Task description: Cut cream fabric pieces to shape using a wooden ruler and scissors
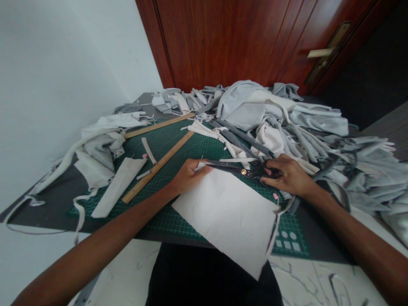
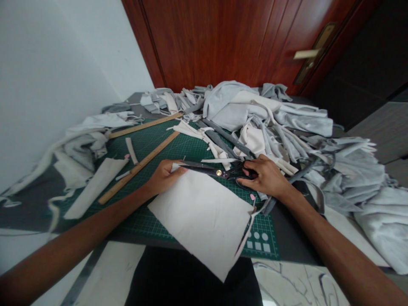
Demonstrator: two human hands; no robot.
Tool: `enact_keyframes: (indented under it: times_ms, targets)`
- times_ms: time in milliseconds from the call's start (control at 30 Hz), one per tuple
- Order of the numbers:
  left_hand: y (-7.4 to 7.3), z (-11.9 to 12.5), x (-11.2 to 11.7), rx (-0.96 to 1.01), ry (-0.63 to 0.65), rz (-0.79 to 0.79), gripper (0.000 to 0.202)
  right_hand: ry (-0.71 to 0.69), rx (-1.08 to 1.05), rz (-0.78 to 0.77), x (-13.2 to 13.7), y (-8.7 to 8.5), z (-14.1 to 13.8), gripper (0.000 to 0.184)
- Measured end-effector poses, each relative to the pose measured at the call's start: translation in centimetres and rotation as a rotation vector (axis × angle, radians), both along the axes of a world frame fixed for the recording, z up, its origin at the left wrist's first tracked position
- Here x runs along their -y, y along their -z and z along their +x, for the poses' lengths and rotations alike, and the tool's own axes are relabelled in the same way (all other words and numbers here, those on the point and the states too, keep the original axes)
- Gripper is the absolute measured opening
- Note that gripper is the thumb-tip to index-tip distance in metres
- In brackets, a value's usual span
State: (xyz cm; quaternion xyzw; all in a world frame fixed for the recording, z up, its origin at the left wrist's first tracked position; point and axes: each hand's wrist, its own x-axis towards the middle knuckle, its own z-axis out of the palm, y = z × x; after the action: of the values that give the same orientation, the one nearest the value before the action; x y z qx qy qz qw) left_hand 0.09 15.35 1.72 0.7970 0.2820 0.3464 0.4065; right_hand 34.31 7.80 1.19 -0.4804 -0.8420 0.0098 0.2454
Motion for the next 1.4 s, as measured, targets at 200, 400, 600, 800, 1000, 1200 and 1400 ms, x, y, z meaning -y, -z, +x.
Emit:
enact_keyframes:
  times_ms: [200, 400, 600, 800, 1000, 1200, 1400]
  targets:
    - [0.09, 0.03, 0.05, -0.002, -0.010, -0.008, 0.050, 0.012, 0.018, -0.009, -0.01, -0.01, 0.05, 0.035]
    - [0.20, 0.06, 0.09, -0.007, -0.014, -0.004, 0.050, 0.006, 0.023, -0.007, -0.04, -0.03, 0.10, 0.033]
    - [0.64, -0.08, -0.14, 0.036, 0.026, 0.003, 0.043, 0.018, 0.065, 0.018, 0.06, 0.00, -0.34, 0.025]
    - [0.58, -0.10, 0.00, 0.047, 0.026, -0.006, 0.039, 0.011, 0.059, 0.010, 0.04, -0.06, -0.43, 0.025]
    - [0.68, 0.06, -0.26, 0.101, 0.069, 0.037, 0.035, 0.012, 0.048, 0.009, 0.05, -0.18, -0.17, 0.029]
    - [0.65, 0.11, -0.40, 0.128, 0.083, 0.064, 0.032, 0.012, 0.055, 0.010, 0.05, -0.34, -0.10, 0.032]
    - [0.60, 0.03, -0.31, 0.117, 0.095, 0.048, 0.034, 0.013, 0.053, 0.005, 0.09, -0.33, -0.08, 0.033]
